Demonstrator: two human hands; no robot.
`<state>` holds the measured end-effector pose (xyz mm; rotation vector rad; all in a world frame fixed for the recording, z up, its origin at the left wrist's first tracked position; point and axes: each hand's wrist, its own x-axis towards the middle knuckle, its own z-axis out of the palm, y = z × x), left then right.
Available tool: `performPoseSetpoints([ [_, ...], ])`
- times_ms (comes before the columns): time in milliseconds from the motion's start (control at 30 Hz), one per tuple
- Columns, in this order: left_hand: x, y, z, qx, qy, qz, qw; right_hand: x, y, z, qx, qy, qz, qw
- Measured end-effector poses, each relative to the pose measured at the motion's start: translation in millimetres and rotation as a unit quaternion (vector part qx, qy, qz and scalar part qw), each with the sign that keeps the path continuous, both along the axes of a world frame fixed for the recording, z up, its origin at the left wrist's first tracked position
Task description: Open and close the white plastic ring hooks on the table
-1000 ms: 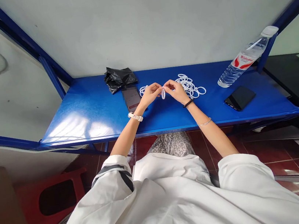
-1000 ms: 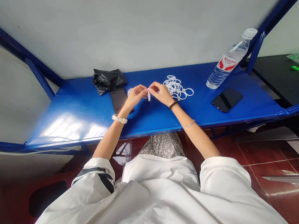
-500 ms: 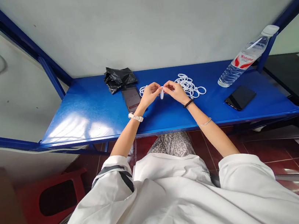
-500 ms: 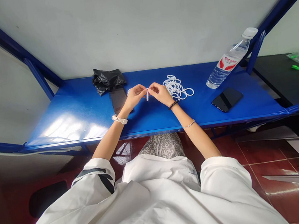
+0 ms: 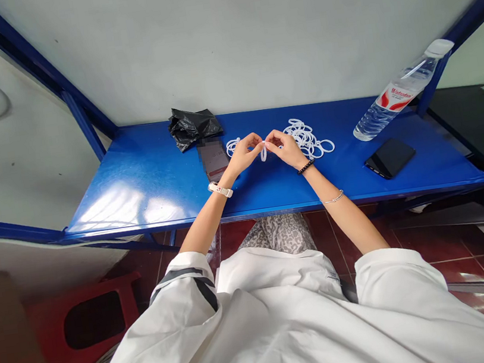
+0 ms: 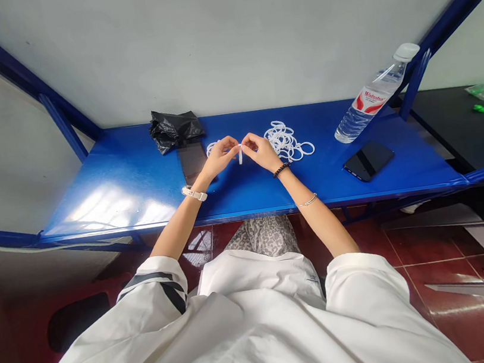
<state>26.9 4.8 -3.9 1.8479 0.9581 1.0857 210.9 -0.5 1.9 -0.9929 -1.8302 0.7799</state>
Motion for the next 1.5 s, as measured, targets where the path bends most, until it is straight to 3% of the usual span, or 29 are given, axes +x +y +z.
performPoseSetpoints([
  [400, 1, -5, 6.1, -0.003, -0.02, -0.019, 1.0, 0, -2, 3.7, -0.027, 0.003, 0.012, 1.0],
  [667, 2, -8, 5.4, -0.068, -0.051, -0.039, 0.996, -1, -2, 2.9, -0.024, 0.012, 0.008, 1.0],
  [933, 1, -11, 7.9, -0.109, -0.022, -0.071, 0.991, -3, -2, 2.4, -0.007, 0.039, -0.024, 0.999],
  [1167, 0, -14, 12.8, -0.1, 0.002, -0.068, 0.993, -2, 0, 2.6, 0.001, 0.033, -0.015, 0.999],
  [1500, 5, -15, 6.2, -0.061, -0.001, -0.05, 0.997, 0, 0, 2.7, -0.006, 0.022, 0.007, 1.0],
])
